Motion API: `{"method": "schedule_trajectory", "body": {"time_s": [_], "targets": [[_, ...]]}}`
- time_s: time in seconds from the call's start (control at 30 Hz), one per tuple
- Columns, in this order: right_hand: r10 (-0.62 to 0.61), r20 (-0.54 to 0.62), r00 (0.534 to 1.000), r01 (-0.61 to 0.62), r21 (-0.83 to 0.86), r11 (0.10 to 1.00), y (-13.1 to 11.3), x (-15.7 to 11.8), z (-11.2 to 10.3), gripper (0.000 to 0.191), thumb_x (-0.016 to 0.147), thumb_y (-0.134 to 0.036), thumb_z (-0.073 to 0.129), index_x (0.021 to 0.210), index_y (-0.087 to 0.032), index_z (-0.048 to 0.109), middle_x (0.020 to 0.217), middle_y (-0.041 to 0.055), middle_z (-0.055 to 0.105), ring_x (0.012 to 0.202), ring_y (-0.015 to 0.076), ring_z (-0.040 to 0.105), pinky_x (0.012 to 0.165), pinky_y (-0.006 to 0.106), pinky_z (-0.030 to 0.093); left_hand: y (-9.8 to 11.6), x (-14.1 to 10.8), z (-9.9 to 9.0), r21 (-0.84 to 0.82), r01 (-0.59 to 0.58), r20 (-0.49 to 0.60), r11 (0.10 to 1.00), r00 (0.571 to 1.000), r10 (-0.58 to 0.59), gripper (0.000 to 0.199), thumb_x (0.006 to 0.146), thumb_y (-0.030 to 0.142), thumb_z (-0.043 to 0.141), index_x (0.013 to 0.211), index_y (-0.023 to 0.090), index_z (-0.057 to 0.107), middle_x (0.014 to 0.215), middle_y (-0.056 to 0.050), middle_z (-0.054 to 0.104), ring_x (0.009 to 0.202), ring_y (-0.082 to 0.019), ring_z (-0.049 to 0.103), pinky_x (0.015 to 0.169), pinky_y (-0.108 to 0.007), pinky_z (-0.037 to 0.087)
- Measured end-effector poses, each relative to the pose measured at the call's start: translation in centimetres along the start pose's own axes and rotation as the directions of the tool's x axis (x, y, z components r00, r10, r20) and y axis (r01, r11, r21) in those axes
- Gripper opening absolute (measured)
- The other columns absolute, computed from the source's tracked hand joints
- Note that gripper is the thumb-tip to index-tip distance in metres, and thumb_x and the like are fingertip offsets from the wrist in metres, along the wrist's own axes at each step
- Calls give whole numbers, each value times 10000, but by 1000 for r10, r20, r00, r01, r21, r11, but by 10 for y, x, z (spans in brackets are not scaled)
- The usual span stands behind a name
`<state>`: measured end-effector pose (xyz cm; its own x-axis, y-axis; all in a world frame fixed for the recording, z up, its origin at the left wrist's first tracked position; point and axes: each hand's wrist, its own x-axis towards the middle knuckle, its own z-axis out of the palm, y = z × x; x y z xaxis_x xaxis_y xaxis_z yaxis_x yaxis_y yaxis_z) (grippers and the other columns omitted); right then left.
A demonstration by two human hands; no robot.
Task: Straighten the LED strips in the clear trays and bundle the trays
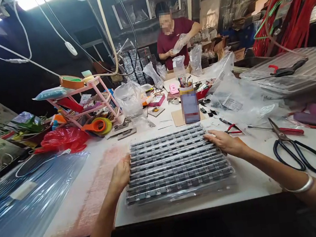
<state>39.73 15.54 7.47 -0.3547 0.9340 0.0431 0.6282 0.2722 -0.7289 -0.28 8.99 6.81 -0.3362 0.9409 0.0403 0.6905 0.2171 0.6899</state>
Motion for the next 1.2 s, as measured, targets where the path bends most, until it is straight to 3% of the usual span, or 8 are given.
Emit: {"method": "schedule_trajectory", "body": {"time_s": [0.17,0.27,0.33,0.5,0.77,0.97,1.1,1.2], "targets": [[154,41,987,-137,-279,950,14,-10,13,529,927,-558,288,954,-163,639,876,112,699,797,252,649,686,312,471,-9,-7,19,162,82,119,983,988,-102,493,857,553,354,629,192,600,650,-100,637,712,-268,617,709,-369,452],[184,-28,982,-185,-261,947,12,-29,17,629,934,-563,264,1298,-115,513,887,120,706,840,273,662,702,331,480,-11,-23,14,151,91,139,984,984,-112,607,835,633,353,1025,139,650,803,-97,692,793,-272,655,722,-375,491],[213,-49,976,-218,-231,948,9,-45,21,682,934,-568,254,1406,-99,402,785,93,708,776,280,673,666,346,487,-16,-37,9,108,89,148,990,983,-105,699,829,647,364,1293,147,516,1000,-98,701,945,-271,657,803,-391,509],[163,-113,980,-187,-250,950,3,-80,37,642,940,-550,234,1399,-150,439,775,93,720,724,282,691,583,352,513,-35,-52,6,-76,38,150,996,988,-26,683,835,617,405,1332,158,496,1376,-89,508,1299,-251,442,1099,-424,327],[176,-171,970,-217,-266,939,22,-69,41,698,914,-600,249,1355,-120,499,982,156,706,899,322,678,704,407,556,-36,-58,15,-181,87,82,980,994,-73,602,848,567,449,1284,165,550,1340,-70,530,1277,-233,468,1120,-418,307],[169,-181,969,-204,-203,958,31,-66,34,618,892,-598,354,1368,-225,483,1131,93,668,1058,320,620,817,439,554,-27,-71,17,-275,123,90,954,991,-101,596,857,535,460,1304,148,530,1327,-89,559,1258,-239,490,1093,-383,344],[177,-206,963,-203,-115,972,19,-71,35,549,864,-608,393,1244,-264,590,1217,83,605,1170,324,542,1038,483,424,-27,-78,13,-238,50,69,970,997,-35,573,875,515,436,1281,127,551,1132,-109,632,1125,-226,562,1025,-363,400],[322,-280,905,-322,46,946,-2,-70,38,485,831,-621,447,1162,-317,629,1281,32,560,1227,311,493,1106,440,354,-23,-81,13,-300,61,56,952,997,-46,547,899,512,398,1254,133,570,1120,-101,570,1080,-195,561,986,-321,424]]}}
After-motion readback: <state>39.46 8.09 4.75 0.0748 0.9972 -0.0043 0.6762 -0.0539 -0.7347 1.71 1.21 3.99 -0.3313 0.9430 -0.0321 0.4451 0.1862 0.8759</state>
